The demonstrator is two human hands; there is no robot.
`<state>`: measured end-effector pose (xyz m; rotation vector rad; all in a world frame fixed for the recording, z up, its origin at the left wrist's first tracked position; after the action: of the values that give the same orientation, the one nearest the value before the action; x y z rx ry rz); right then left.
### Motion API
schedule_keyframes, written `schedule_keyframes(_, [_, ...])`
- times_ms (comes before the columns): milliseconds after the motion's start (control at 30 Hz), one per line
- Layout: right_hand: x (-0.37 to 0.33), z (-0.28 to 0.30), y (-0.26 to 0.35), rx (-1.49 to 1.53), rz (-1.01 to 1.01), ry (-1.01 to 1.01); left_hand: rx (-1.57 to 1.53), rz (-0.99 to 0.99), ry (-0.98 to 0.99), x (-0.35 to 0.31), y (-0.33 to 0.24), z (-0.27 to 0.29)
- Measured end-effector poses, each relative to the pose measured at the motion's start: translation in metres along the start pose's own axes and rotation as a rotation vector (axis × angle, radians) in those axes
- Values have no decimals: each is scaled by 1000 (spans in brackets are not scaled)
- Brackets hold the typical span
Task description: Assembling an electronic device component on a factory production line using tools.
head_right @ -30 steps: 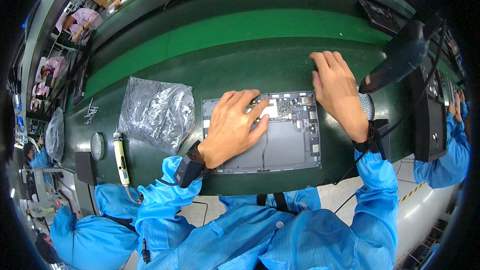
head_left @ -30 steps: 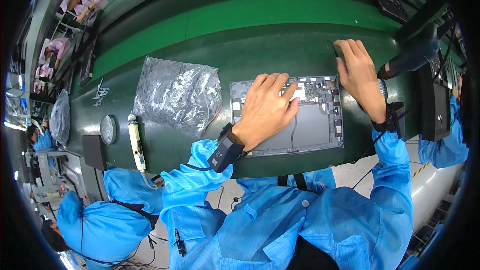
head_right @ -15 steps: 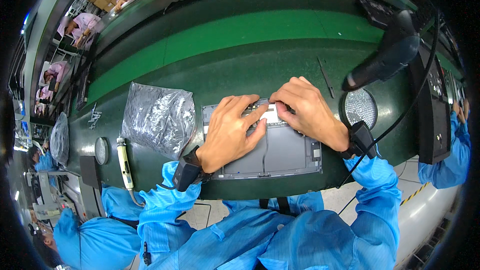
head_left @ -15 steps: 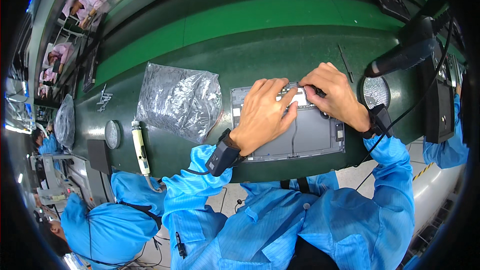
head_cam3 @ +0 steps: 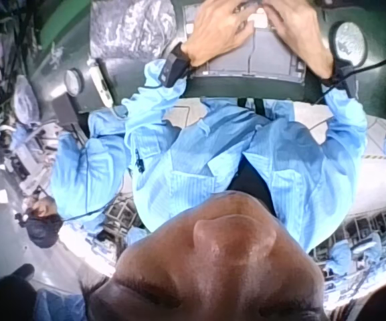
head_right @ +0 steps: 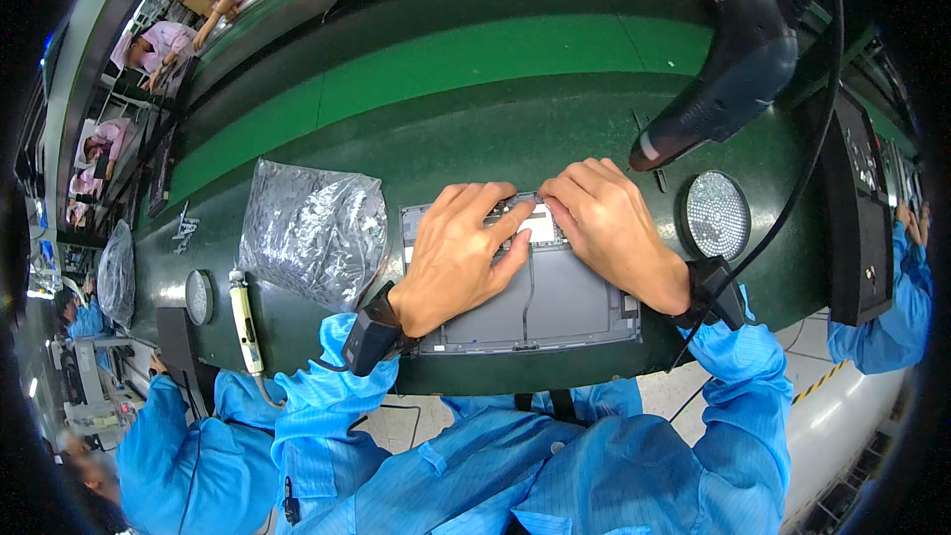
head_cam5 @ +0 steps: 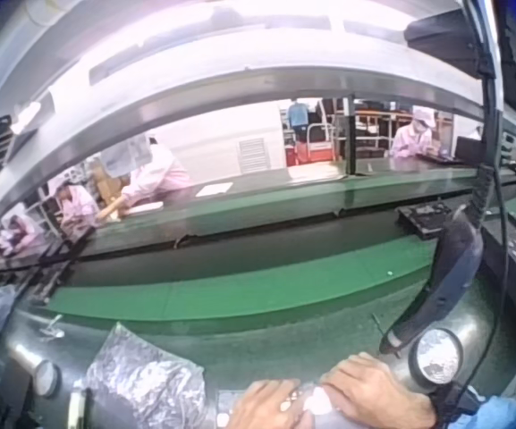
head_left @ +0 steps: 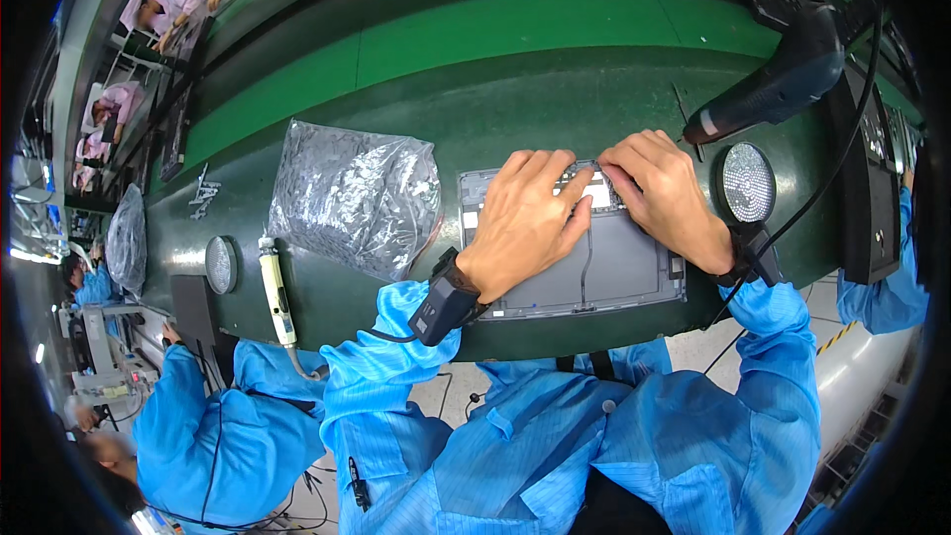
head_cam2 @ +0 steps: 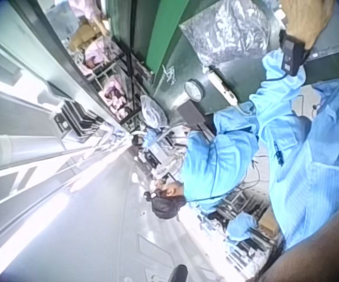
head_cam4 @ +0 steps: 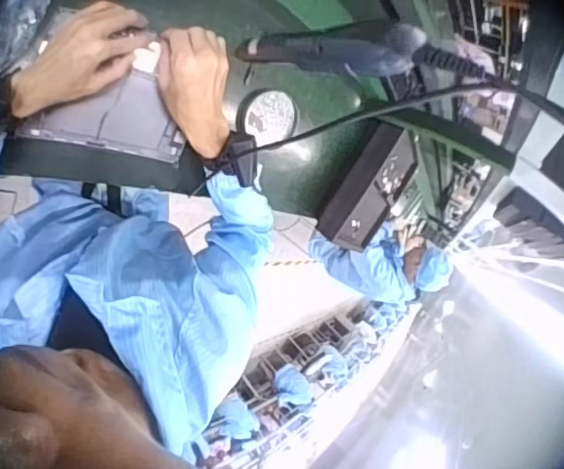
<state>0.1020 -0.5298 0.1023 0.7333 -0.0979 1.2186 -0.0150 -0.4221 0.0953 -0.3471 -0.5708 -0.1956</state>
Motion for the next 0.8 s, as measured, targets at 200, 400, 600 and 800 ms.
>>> schedule_keyframes(200, [2,1,1,63,-4,42,28,-23,5,0,0,-1])
schedule_keyframes(400, [3,-1,0,-29,39,72,-5,-10,8,-1,3,-2])
schedule_keyframes(600, [2,-3,-2,-20,-52,49,-24,-3,7,0,3,-1])
schedule_keyframes(800, [3,-4,1,-52,-45,10,-12,-17,22,0,3,0])
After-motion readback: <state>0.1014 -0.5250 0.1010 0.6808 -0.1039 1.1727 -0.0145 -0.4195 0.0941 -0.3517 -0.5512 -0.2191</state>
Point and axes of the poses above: each hand's wrist, its own x-axis towards the middle knuckle, its own z-axis out of the back of the hand, y = z × x, the point moved 7 cm from there along x, towards the middle knuckle, and after that the axes turned 9 degrees about -z, right-handed, at the moved point
